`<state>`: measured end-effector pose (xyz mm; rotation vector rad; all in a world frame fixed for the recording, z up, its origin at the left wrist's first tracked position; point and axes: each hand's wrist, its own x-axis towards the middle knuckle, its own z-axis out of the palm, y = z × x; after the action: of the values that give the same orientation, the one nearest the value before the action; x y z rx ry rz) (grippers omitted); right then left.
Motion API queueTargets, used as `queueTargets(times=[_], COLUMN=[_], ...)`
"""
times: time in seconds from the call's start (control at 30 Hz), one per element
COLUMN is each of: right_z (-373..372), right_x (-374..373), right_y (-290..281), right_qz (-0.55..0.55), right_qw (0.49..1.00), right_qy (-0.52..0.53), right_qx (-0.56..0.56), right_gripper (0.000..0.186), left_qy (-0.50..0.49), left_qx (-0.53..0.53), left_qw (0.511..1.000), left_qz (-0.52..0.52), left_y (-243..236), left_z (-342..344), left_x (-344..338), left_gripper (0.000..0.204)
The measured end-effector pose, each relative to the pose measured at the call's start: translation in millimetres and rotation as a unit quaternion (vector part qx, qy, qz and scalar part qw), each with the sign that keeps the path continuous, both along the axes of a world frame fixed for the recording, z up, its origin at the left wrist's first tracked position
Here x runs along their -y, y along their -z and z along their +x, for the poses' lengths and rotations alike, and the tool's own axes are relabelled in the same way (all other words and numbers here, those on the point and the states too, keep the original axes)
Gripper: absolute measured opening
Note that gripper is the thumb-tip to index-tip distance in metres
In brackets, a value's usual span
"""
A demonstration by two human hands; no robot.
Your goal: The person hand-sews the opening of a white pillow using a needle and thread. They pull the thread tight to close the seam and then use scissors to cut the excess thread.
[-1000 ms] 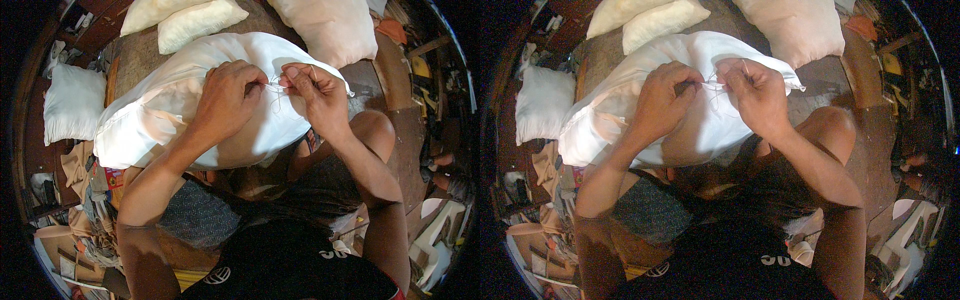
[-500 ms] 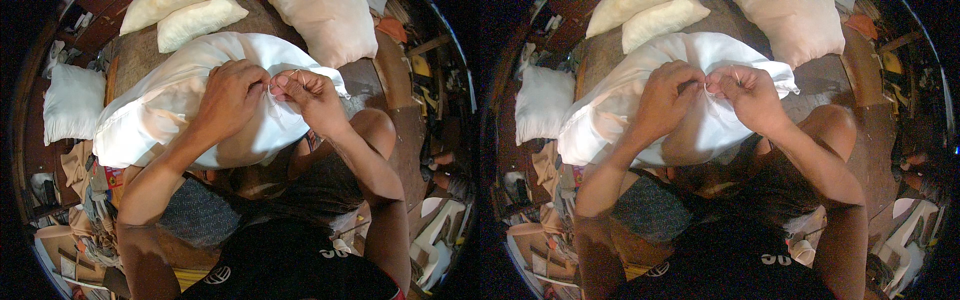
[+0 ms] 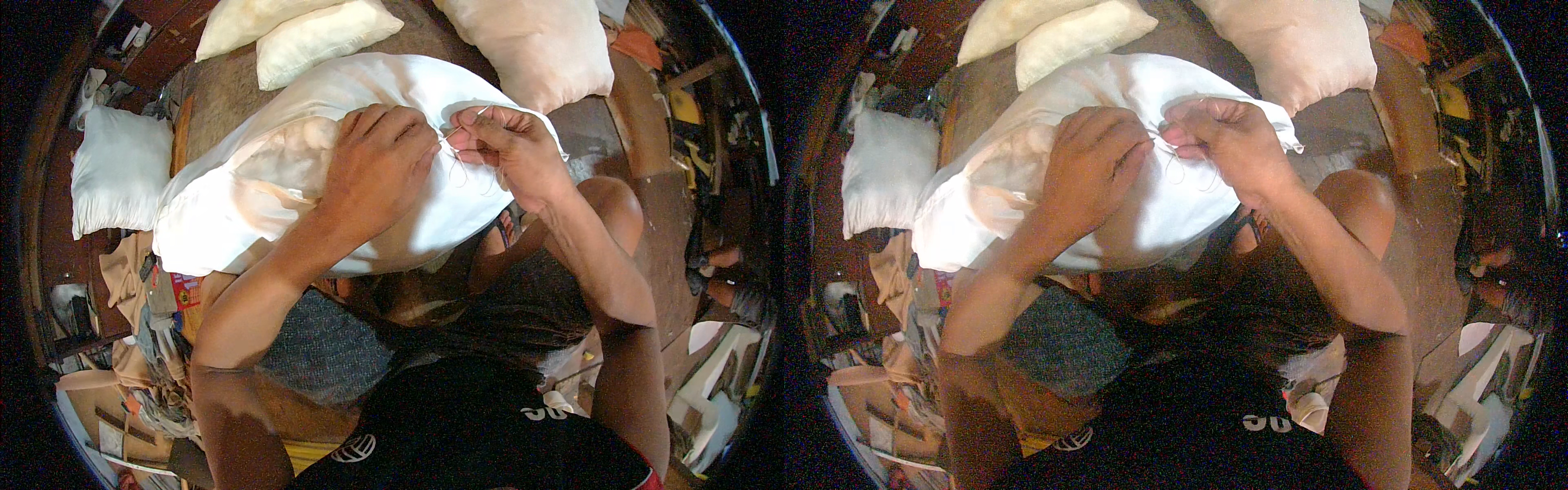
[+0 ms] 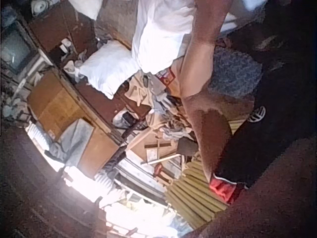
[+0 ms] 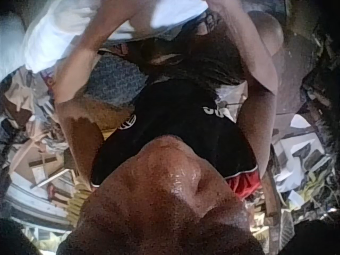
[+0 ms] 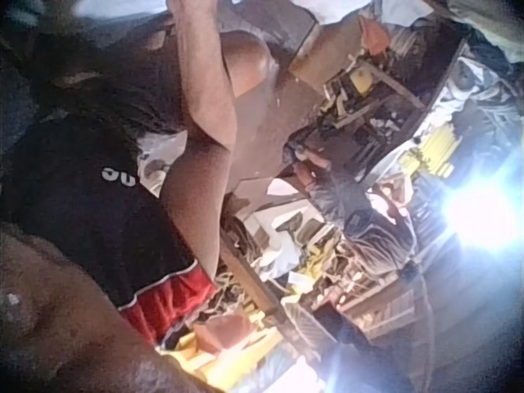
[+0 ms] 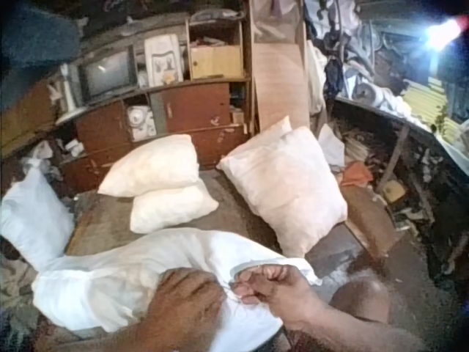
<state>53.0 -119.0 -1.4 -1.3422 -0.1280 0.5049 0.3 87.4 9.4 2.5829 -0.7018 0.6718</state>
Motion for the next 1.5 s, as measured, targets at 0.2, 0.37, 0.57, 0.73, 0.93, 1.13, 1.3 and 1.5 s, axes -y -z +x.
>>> queueTargets(times=[0.2,0.37,0.57,0.73,0.93,1.13,1.3,1.5], right_z=[5,9,21,22,18,21,28,14], right_x=[11,26,52,51,59,81,92,97], right_y=[-10,0,-8,-21,-32,-50,-52,-50], right_qz=[-0.055,-0.162,-0.319,-0.286,-0.322,-0.368,-0.418,-0.389], right_qw=[0.996,0.967,0.894,0.914,0.892,0.872,0.846,0.837], right_qy=[0.02,-0.036,-0.094,-0.124,-0.121,-0.076,-0.095,0.026], right_qx=[0.06,0.191,0.299,0.261,0.294,0.315,0.316,0.383], right_gripper=[0.026,0.025,0.023,0.02,0.015,0.013,0.015,0.019], left_qy=[0.027,-0.011,-0.174,-0.085,0.177,0.038,-0.086,-0.054], left_qx=[-0.033,-0.022,0.21,0.237,-0.132,-0.064,0.048,-0.001], left_qw=[0.998,0.989,0.935,0.873,0.69,0.752,0.837,0.873], left_qz=[-0.052,-0.145,-0.227,-0.419,-0.69,-0.655,-0.538,-0.484], left_y=[-41,-80,-113,-131,-125,-114,-116,-97], left_z=[-14,-35,-38,-48,-52,-37,-45,-64], left_x=[-18,-62,-129,-213,-211,-193,-125,-53], left_gripper=[0.01,0.008,0.007,0.013,0.014,0.015,0.016,0.019])
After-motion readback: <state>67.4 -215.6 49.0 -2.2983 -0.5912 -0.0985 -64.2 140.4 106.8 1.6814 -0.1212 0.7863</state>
